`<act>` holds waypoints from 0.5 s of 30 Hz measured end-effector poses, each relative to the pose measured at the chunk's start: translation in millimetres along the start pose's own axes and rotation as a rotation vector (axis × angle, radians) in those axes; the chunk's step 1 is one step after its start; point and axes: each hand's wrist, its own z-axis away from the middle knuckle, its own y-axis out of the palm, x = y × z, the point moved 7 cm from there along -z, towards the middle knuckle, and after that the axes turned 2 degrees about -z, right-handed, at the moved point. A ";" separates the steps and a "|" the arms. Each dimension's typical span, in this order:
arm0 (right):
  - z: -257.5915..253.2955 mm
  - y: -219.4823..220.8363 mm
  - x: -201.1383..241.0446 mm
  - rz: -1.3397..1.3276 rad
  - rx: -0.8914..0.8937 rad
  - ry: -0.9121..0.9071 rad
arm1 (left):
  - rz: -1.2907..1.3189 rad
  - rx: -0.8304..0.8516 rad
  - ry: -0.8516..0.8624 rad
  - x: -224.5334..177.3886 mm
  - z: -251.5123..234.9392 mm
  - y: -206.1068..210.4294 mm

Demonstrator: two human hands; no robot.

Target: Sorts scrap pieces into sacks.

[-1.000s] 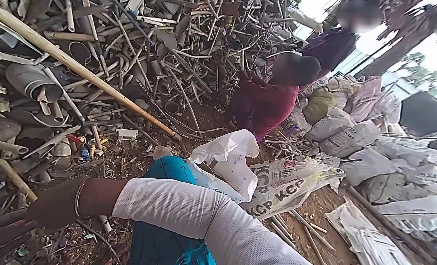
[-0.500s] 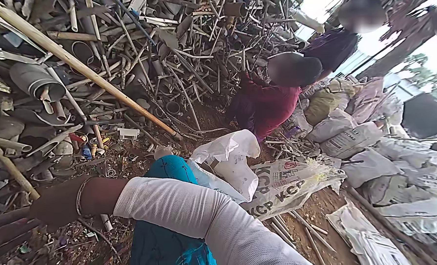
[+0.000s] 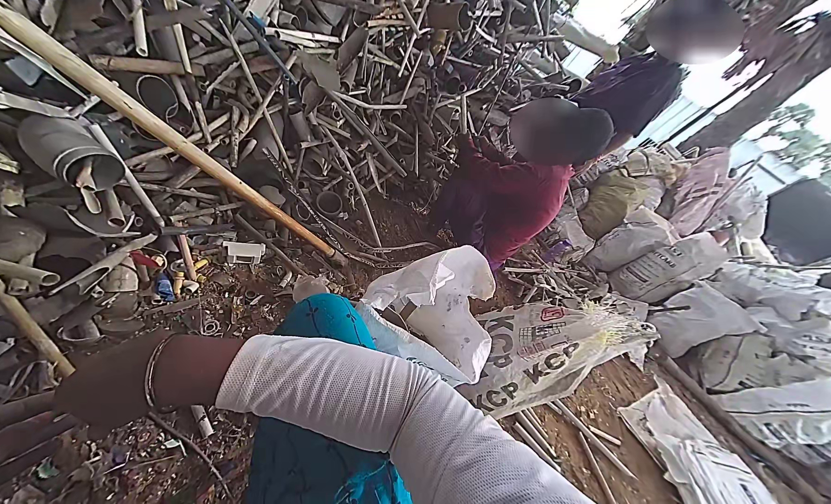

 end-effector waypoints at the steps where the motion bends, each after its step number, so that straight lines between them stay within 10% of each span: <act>1: -1.2 0.6 -0.4 0.003 0.002 0.001 | 0.004 0.000 0.001 1.5 -1.4 -0.7; 15: 3.1 -1.6 1.2 -0.016 0.001 0.008 | -0.005 -0.001 -0.017 3.8 -3.4 0.4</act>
